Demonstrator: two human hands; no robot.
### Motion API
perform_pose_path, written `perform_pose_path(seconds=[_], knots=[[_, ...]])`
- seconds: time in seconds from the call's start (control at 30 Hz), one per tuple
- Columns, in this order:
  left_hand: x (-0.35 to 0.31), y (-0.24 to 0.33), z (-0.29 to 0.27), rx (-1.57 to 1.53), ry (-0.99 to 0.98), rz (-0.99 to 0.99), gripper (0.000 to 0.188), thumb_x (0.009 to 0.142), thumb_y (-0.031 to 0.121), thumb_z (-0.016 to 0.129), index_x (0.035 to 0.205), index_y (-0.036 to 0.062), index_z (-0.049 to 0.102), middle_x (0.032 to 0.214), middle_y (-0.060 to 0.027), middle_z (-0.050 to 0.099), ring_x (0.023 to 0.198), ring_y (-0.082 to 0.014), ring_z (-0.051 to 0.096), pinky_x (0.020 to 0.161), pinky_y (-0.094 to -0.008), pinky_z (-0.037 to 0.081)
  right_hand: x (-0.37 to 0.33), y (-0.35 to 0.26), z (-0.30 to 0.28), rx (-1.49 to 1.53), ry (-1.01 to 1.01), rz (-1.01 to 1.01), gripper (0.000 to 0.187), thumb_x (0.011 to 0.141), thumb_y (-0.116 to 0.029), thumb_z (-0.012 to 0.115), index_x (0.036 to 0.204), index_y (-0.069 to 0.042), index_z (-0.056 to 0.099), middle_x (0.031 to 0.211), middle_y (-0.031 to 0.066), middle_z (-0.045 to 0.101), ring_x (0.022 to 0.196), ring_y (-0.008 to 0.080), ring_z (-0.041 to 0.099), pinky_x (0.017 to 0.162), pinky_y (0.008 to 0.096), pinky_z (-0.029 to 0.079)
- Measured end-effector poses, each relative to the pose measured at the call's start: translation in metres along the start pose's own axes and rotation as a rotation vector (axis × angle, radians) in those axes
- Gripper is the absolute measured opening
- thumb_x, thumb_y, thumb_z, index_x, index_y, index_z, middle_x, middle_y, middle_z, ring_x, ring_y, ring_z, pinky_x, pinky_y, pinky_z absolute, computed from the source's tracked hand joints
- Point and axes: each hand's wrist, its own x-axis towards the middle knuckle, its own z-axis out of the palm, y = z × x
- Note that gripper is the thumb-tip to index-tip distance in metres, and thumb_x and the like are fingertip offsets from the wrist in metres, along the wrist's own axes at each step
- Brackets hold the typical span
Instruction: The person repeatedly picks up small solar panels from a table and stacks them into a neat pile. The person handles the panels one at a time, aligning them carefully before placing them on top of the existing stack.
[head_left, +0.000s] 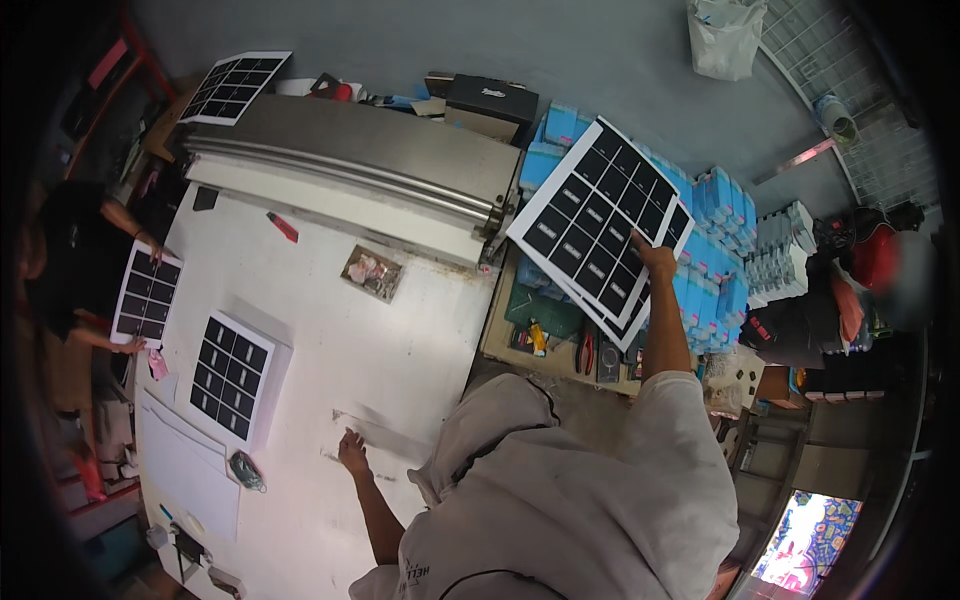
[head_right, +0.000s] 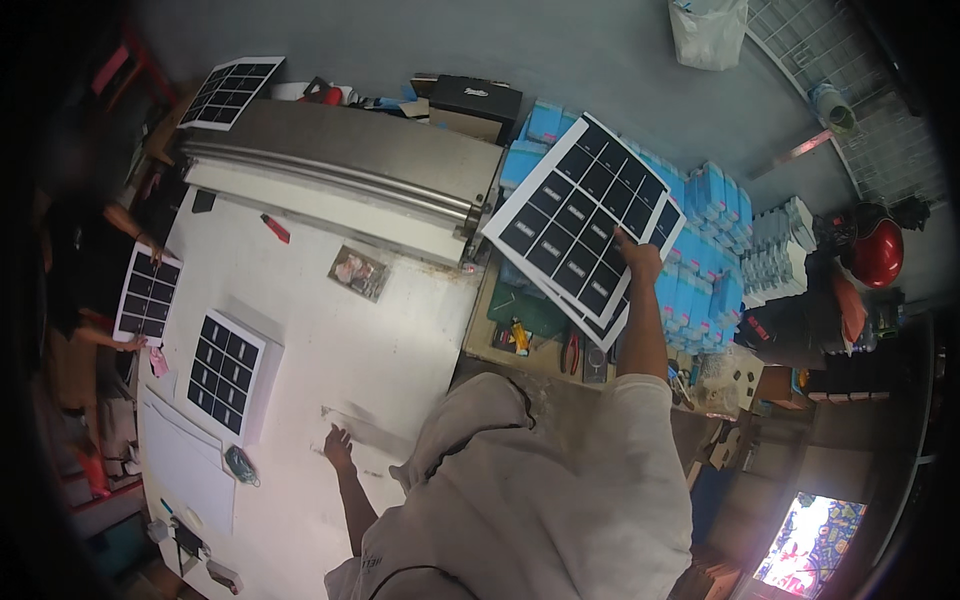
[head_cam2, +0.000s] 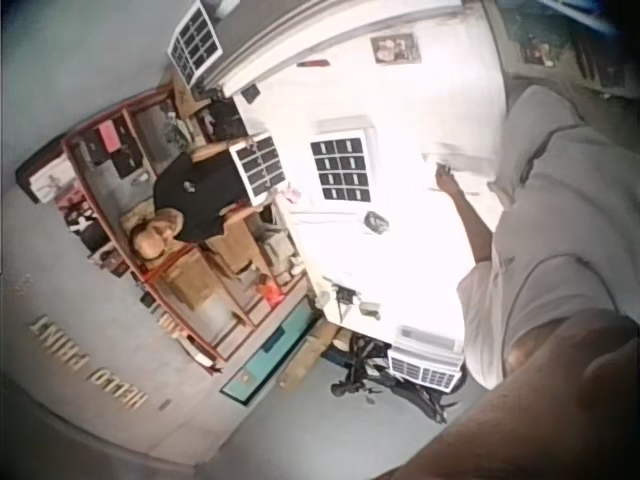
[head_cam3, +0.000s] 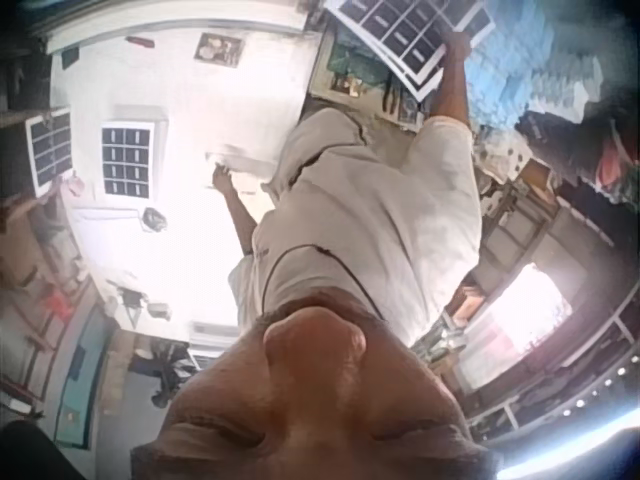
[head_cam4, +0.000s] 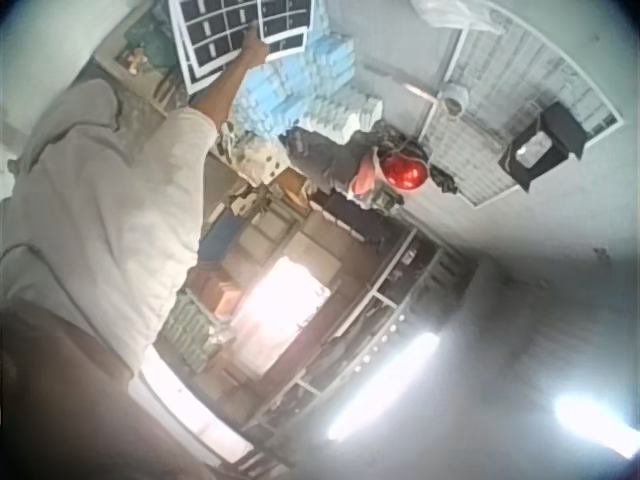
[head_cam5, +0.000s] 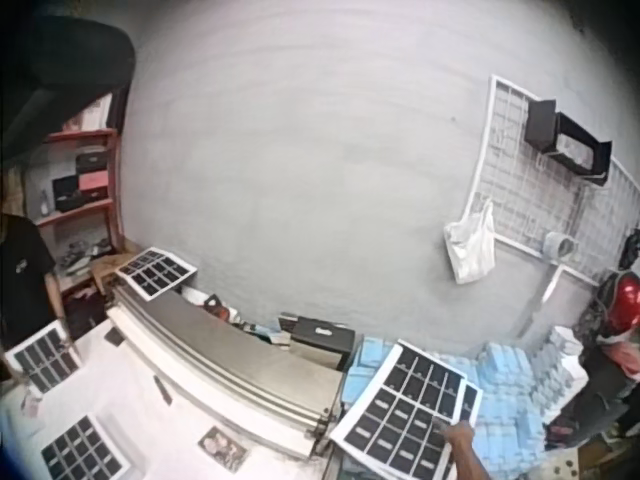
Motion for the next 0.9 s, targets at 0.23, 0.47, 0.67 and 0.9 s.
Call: perform_pose_path(seconds=[0.23,0.47,0.67,0.9], knots=[[-0.019,0.044,0.075,-0.003,-0.056,0.031,0.049,0.098,0.041,0.061,0.129,0.0033,0.059,0.114,-0.0119,0.068,0.1,-0.0245,0.066,0.083,-0.0368,0.049,0.053,0.031,0.024,0.188,-0.049,0.014,0.111,0.056,-0.063,0.089,0.127,0.015,0.054,0.124,0.0259,0.064,0.116,0.036,0.064,0.097,0.0409,0.052],[-0.042,0.062,0.141,0.238,-0.198,0.159,0.054,0.096,0.04,0.065,0.124,-0.0061,0.06,0.106,-0.0141,0.069,0.093,-0.0227,0.066,0.078,-0.0326,0.051,0.147,0.088,0.002,1.064,-0.842,0.154,0.043,0.092,-0.029,0.069,0.126,-0.003,0.057,0.108,0.011,0.069,0.083,0.0282,0.071,0.074,0.0434,0.06],[-0.041,0.094,0.148,0.37,-0.14,0.328,0.05,0.095,0.034,0.066,0.12,-0.0092,0.063,0.098,-0.016,0.071,0.089,-0.0193,0.066,0.082,-0.0311,0.052,0.144,0.044,-0.084,0.485,0.135,-0.665,0.021,0.092,-0.017,0.07,0.105,-0.001,0.066,0.086,0.0037,0.065,0.063,0.0111,0.054,0.057,0.0272,0.043],[-0.039,0.176,0.204,0.345,-0.142,0.474,0.045,0.094,0.031,0.069,0.12,-0.0052,0.065,0.1,-0.0172,0.072,0.091,-0.0198,0.067,0.084,-0.0314,0.052,0.128,-0.146,-0.06,1.505,-0.094,-0.66,0.021,0.095,-0.007,0.067,0.11,0.006,0.059,0.101,0.0148,0.065,0.09,0.0169,0.064,0.081,0.0317,0.053]])
